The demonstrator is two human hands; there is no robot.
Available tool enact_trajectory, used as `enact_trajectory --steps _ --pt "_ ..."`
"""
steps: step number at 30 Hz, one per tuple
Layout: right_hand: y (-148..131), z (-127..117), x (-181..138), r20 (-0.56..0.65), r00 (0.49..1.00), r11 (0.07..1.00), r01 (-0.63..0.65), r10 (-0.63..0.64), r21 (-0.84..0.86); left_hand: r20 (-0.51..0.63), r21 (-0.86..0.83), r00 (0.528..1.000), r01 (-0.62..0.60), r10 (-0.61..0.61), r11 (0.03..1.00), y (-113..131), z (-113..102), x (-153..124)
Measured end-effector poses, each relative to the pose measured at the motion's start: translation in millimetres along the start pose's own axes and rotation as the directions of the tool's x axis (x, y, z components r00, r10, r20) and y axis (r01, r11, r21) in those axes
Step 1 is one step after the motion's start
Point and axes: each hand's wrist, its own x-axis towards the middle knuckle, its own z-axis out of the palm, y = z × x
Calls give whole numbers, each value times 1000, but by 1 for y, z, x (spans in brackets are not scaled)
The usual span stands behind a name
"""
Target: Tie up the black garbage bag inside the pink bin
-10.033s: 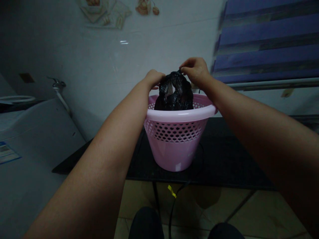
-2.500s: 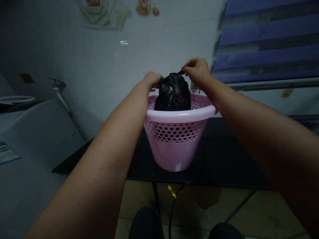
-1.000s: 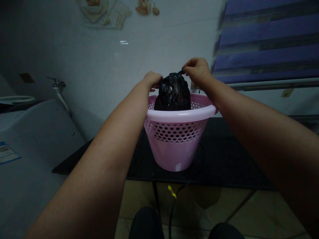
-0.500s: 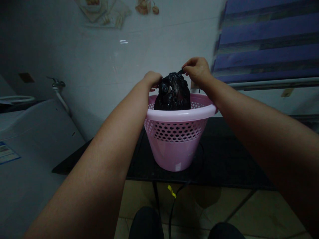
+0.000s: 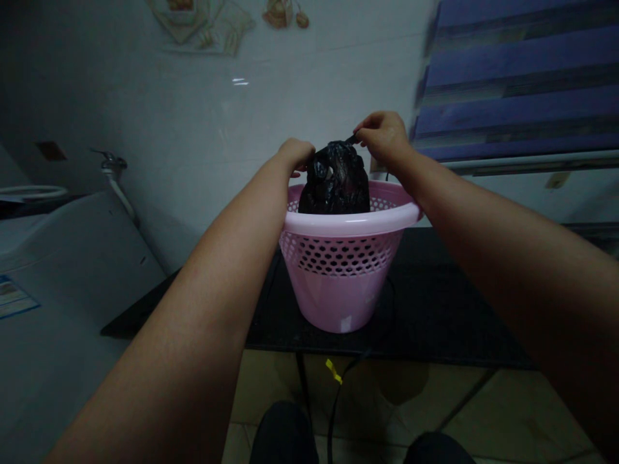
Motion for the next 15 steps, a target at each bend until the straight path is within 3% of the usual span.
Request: enact_trajectory --steps 15 --pt "-5 -3 -3 -3 1000 1000 -7 7 -22 -10 -46 1000 25 -25 999 -1 1 3"
